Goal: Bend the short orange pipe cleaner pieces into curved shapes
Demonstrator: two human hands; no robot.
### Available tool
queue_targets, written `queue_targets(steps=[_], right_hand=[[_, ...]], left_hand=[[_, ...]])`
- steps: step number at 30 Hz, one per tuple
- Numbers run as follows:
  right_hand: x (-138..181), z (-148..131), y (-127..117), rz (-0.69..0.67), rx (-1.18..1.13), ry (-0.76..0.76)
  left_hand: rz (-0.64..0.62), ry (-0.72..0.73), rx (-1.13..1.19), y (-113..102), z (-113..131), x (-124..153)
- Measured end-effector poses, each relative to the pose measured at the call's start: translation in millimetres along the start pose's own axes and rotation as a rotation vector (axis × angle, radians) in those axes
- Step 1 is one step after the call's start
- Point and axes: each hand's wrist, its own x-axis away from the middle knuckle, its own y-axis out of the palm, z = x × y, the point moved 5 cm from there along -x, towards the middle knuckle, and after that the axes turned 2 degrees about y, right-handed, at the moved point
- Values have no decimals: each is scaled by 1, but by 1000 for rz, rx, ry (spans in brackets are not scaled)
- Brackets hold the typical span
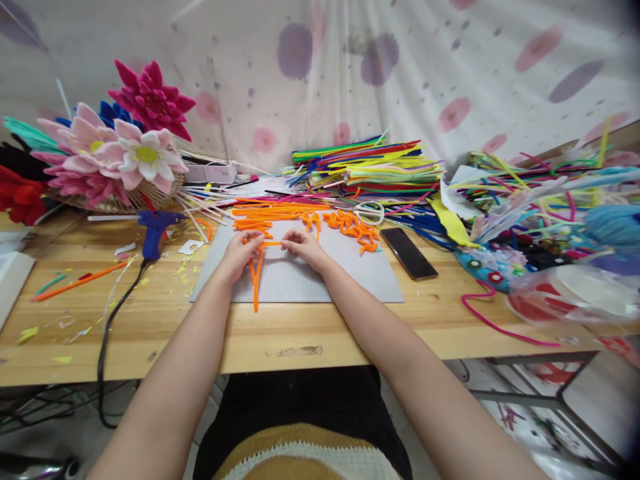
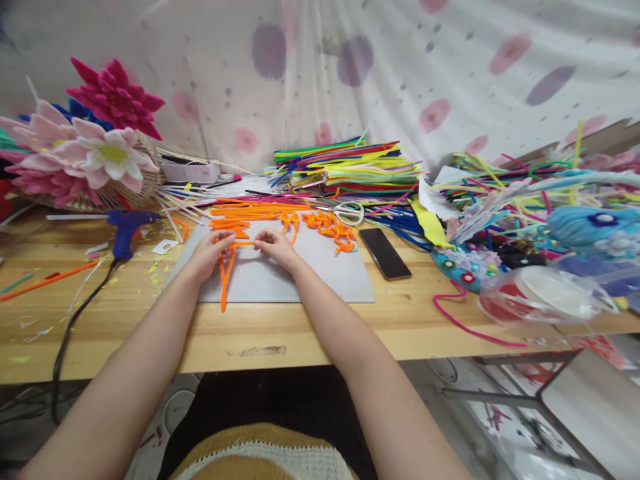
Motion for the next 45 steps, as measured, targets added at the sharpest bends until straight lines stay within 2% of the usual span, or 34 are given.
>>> queue_targets(steps=[4, 8, 13, 18, 24, 27, 34, 38, 42, 45], right_hand=[[3, -2, 1, 71, 12, -24], [2, 0, 3, 151, -74, 20], [2, 3, 6, 228, -234, 97], [4, 3, 15, 148, -178, 91], [6, 8, 32, -58, -16, 75], [5, 9, 33, -86, -27, 67], [2, 5, 23, 4, -9, 3], [0, 6, 18, 139, 32, -17], [-3, 9, 12, 242, 24, 27], [-4, 11, 12, 235, 25, 57]], left_hand=[[-78, 10, -74, 7, -3, 2], [-43, 43, -70, 13, -5, 1], [34, 51, 93, 14, -9, -6], [130, 16, 315, 4, -5, -10], [100, -39, 510, 4, 1, -8], [76, -46, 549, 6, 2, -7], [20, -65, 564, 12, 4, -3], [-18, -87, 599, 15, 3, -3], [-24, -86, 659, 15, 2, -4], [-19, -81, 700, 16, 2, -5]])
